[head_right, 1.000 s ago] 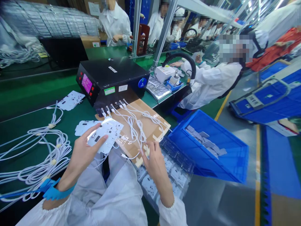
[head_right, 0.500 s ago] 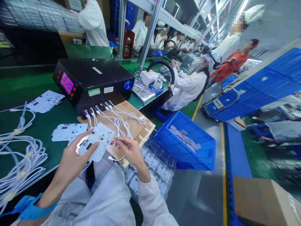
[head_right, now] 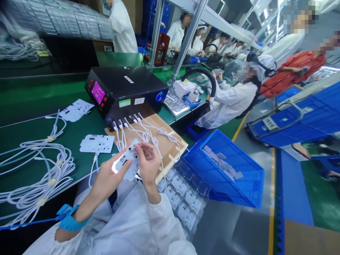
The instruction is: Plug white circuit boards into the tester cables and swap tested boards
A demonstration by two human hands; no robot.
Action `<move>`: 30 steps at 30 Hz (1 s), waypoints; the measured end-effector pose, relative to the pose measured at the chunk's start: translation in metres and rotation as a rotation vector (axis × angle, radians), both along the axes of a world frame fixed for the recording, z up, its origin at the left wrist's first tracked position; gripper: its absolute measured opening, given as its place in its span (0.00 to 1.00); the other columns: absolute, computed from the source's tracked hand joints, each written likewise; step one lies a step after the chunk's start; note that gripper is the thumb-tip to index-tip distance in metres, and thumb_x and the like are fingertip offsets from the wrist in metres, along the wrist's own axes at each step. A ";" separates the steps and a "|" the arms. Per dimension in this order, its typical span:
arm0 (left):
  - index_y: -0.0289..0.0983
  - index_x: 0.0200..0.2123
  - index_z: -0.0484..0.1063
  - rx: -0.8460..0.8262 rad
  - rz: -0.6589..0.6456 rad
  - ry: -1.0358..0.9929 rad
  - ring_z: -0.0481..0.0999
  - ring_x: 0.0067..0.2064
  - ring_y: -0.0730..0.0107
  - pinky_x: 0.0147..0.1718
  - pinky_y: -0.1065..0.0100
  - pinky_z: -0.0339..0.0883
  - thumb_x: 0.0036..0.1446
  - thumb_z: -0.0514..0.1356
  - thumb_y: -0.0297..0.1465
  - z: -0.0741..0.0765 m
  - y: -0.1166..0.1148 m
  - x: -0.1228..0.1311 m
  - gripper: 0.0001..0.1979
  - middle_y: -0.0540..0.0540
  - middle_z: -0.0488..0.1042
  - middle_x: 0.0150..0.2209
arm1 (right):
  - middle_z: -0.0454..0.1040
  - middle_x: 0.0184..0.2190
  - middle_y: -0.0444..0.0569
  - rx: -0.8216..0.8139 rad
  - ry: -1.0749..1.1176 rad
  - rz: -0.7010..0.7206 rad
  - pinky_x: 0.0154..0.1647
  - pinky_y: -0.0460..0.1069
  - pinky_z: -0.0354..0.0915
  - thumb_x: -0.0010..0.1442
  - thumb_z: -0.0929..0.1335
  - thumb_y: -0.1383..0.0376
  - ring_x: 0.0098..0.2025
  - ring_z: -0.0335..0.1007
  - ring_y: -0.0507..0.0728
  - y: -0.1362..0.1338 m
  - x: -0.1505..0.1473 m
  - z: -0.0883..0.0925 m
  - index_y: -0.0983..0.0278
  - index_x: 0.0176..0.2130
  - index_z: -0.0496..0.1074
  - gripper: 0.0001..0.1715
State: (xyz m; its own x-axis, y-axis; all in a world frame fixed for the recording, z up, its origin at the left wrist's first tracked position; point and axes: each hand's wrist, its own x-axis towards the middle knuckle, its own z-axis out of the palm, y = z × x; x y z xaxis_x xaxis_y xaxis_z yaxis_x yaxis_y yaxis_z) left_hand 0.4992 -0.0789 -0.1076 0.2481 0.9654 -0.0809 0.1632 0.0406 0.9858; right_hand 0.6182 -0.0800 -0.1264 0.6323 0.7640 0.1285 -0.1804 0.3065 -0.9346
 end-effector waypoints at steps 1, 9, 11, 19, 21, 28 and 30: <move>0.34 0.63 0.73 -0.003 0.000 -0.005 0.70 0.68 0.54 0.69 0.56 0.63 0.61 0.63 0.41 0.000 0.000 0.000 0.29 0.38 0.73 0.64 | 0.82 0.36 0.48 0.008 0.001 -0.009 0.45 0.55 0.81 0.55 0.79 0.59 0.40 0.84 0.59 0.000 -0.001 -0.001 0.63 0.41 0.75 0.18; 0.34 0.64 0.72 -0.026 -0.028 -0.038 0.68 0.69 0.55 0.70 0.56 0.61 0.63 0.62 0.41 0.000 -0.002 0.001 0.29 0.39 0.72 0.65 | 0.81 0.40 0.49 -0.018 -0.107 -0.031 0.49 0.56 0.79 0.57 0.79 0.58 0.42 0.83 0.59 -0.003 -0.003 -0.007 0.63 0.45 0.74 0.20; 0.34 0.63 0.73 -0.031 -0.035 -0.041 0.68 0.69 0.55 0.70 0.56 0.61 0.63 0.62 0.41 0.000 -0.002 0.001 0.29 0.38 0.72 0.65 | 0.81 0.40 0.49 -0.010 -0.111 -0.043 0.49 0.56 0.79 0.58 0.78 0.58 0.42 0.83 0.59 -0.002 -0.004 -0.008 0.63 0.45 0.73 0.20; 0.37 0.63 0.73 -0.008 -0.071 -0.047 0.67 0.70 0.57 0.70 0.58 0.59 0.65 0.61 0.39 0.001 0.000 0.004 0.25 0.42 0.72 0.65 | 0.81 0.40 0.50 0.011 -0.173 -0.035 0.49 0.56 0.79 0.59 0.77 0.58 0.43 0.82 0.58 -0.002 -0.004 -0.010 0.63 0.46 0.74 0.19; 0.37 0.62 0.74 -0.025 -0.065 -0.070 0.68 0.69 0.58 0.70 0.59 0.60 0.64 0.62 0.39 0.000 -0.001 0.004 0.25 0.41 0.73 0.65 | 0.82 0.40 0.51 -0.017 -0.230 -0.037 0.49 0.56 0.79 0.61 0.76 0.57 0.43 0.82 0.57 -0.003 -0.003 -0.011 0.63 0.46 0.75 0.18; 0.37 0.62 0.73 -0.066 -0.065 -0.067 0.67 0.70 0.56 0.67 0.58 0.64 0.64 0.62 0.40 -0.007 -0.002 0.004 0.26 0.40 0.70 0.67 | 0.82 0.41 0.49 -0.078 -0.398 -0.067 0.51 0.55 0.76 0.65 0.73 0.58 0.44 0.80 0.56 -0.008 0.000 -0.024 0.62 0.45 0.76 0.12; 0.36 0.63 0.73 -0.066 -0.072 -0.046 0.67 0.70 0.56 0.67 0.58 0.65 0.64 0.61 0.40 -0.007 -0.002 0.003 0.26 0.39 0.70 0.67 | 0.81 0.41 0.49 -0.075 -0.414 -0.060 0.51 0.55 0.76 0.66 0.73 0.59 0.44 0.80 0.56 -0.007 0.001 -0.028 0.61 0.45 0.76 0.11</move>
